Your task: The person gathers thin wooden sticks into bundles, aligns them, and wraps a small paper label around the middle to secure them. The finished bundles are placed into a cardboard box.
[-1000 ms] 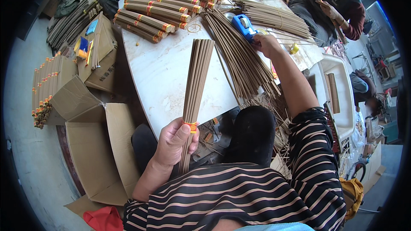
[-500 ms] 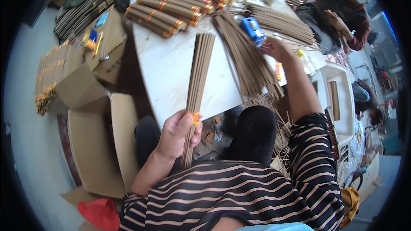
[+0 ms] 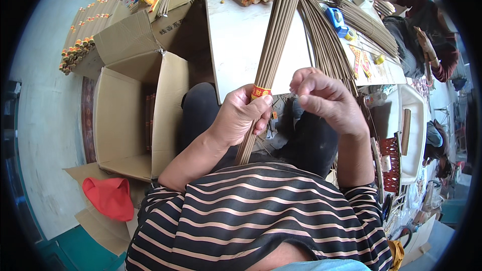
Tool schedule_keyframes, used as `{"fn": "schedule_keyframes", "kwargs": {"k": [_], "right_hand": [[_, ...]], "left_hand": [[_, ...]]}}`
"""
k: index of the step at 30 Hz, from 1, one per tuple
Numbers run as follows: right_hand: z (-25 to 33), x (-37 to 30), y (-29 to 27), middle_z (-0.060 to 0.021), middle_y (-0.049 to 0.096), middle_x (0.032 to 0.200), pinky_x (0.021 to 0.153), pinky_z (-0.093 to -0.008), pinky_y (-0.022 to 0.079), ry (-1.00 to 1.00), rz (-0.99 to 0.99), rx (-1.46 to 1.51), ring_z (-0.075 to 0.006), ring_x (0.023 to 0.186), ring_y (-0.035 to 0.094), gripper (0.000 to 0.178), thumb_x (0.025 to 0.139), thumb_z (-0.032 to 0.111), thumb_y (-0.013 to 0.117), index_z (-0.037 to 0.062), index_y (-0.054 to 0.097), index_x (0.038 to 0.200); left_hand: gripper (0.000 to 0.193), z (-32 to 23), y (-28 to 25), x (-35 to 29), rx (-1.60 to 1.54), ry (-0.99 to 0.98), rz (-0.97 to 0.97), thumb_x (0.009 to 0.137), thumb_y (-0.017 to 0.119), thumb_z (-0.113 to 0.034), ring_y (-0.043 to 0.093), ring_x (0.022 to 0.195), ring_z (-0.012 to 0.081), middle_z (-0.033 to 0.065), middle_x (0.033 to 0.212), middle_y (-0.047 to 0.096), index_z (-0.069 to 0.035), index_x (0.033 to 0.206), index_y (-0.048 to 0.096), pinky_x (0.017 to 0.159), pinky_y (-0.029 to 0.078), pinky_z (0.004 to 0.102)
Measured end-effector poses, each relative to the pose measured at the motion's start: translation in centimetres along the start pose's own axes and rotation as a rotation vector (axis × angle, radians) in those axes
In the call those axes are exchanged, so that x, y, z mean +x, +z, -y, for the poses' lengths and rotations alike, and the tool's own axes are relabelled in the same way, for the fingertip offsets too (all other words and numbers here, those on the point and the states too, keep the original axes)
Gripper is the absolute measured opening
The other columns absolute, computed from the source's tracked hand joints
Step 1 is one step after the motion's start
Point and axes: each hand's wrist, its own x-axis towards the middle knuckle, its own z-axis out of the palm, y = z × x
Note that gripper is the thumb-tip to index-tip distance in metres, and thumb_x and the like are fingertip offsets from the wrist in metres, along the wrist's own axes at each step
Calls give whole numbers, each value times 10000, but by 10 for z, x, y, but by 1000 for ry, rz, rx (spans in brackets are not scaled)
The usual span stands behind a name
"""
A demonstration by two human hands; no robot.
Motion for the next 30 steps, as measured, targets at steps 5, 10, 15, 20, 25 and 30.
{"fn": "schedule_keyframes", "kwargs": {"k": [5,10,15,20,25,30], "right_hand": [[6,0,26,-17,493,891,781,-244,372,10,103,-139,-122,882,450,112,820,140,661,54,599,784],[7,1,38,1,477,870,711,-216,364,14,120,-236,-99,827,440,130,829,150,658,50,590,781],[7,2,40,20,489,805,721,-222,354,35,112,-306,-93,803,429,148,836,160,651,44,583,775],[14,3,41,15,502,781,744,-236,358,72,157,-389,-104,800,433,174,838,184,649,36,582,774],[17,4,41,-11,494,805,742,-249,376,54,115,-482,-121,806,453,176,828,179,654,25,583,781],[18,4,43,-39,501,824,751,-270,392,21,94,-574,-140,811,473,155,806,134,655,5,574,776]], "left_hand": [[162,-2,7,-18,106,36,-37,875,588,-111,483,470,56,14,647,519,-4,958,499,411,397,175],[161,-1,9,-27,131,53,-22,873,576,-93,485,485,57,9,657,512,5,977,500,424,405,171],[175,-2,11,-33,130,49,9,867,590,-110,468,472,65,13,635,502,-5,964,488,414,377,188],[150,1,10,-32,146,55,26,857,565,-74,476,481,67,13,647,505,-4,964,487,421,386,188],[154,-1,13,-34,155,44,6,852,560,-65,478,490,67,15,680,514,-1,970,485,425,389,183],[160,-1,13,-33,147,37,12,847,560,-61,477,498,64,14,699,519,1,974,484,425,390,181]]}}
